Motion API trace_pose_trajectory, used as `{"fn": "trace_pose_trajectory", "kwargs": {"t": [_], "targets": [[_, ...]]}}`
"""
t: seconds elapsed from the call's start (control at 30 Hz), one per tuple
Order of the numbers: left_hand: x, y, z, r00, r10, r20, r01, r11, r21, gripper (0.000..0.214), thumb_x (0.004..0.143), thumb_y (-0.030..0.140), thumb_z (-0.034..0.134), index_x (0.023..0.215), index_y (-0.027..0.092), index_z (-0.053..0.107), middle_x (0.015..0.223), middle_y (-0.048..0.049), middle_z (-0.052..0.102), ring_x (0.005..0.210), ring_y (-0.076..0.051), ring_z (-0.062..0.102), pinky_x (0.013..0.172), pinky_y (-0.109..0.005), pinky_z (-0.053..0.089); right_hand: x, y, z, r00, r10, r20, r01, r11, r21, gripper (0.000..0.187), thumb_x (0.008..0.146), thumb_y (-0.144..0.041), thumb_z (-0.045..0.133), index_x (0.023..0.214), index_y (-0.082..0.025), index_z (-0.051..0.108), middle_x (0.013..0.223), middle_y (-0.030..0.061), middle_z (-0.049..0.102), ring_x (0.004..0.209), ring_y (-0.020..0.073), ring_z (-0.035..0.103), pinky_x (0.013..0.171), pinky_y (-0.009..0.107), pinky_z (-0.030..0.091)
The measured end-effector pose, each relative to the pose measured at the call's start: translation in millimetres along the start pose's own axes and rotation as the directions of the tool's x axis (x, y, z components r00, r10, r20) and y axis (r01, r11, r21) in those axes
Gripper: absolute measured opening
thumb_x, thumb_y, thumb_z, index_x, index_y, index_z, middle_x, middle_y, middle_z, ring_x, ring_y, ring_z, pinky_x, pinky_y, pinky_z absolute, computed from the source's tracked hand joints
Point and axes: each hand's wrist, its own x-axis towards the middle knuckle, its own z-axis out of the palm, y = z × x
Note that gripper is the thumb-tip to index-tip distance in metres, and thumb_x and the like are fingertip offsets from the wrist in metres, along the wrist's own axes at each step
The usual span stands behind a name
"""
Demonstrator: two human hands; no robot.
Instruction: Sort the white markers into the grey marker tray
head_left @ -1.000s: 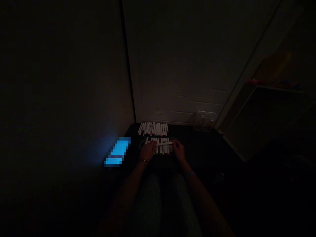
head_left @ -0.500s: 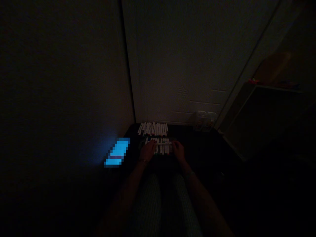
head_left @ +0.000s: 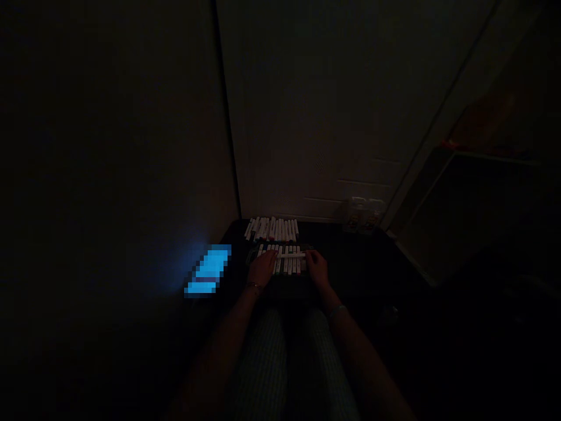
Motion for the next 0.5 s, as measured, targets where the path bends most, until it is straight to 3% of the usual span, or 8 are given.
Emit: {"fn": "trace_pose_trajectory", "kwargs": {"t": [0.27, 0.5], "targets": [[0.5, -1.8, 3.5, 0.999, 0.003, -0.037, -0.003, 1.000, -0.022, 0.033, 0.089, 0.030, 0.028, 0.109, 0.021, 0.052, 0.114, -0.0046, 0.057, 0.104, -0.014, 0.053, 0.091, -0.026, 0.038, -0.4, -2.1, -0.5, 1.000, -0.001, 0.011, 0.001, 0.999, 0.045, 0.035, 0.080, -0.045, 0.040, 0.087, -0.018, 0.061, 0.083, 0.0027, 0.065, 0.076, 0.0152, 0.058, 0.066, 0.023, 0.043], [0.0, 2.9, -3.5, 0.998, -0.059, 0.034, 0.060, 0.998, -0.007, 0.035, 0.089, 0.033, 0.025, 0.110, 0.021, 0.050, 0.103, -0.0047, 0.062, 0.093, -0.016, 0.057, 0.082, -0.026, 0.041, -0.7, -6.3, -1.7, 0.999, 0.030, 0.019, -0.031, 0.999, 0.044, 0.031, 0.076, -0.044, 0.047, 0.087, -0.019, 0.063, 0.083, 0.0019, 0.065, 0.076, 0.0153, 0.058, 0.068, 0.024, 0.043]]}}
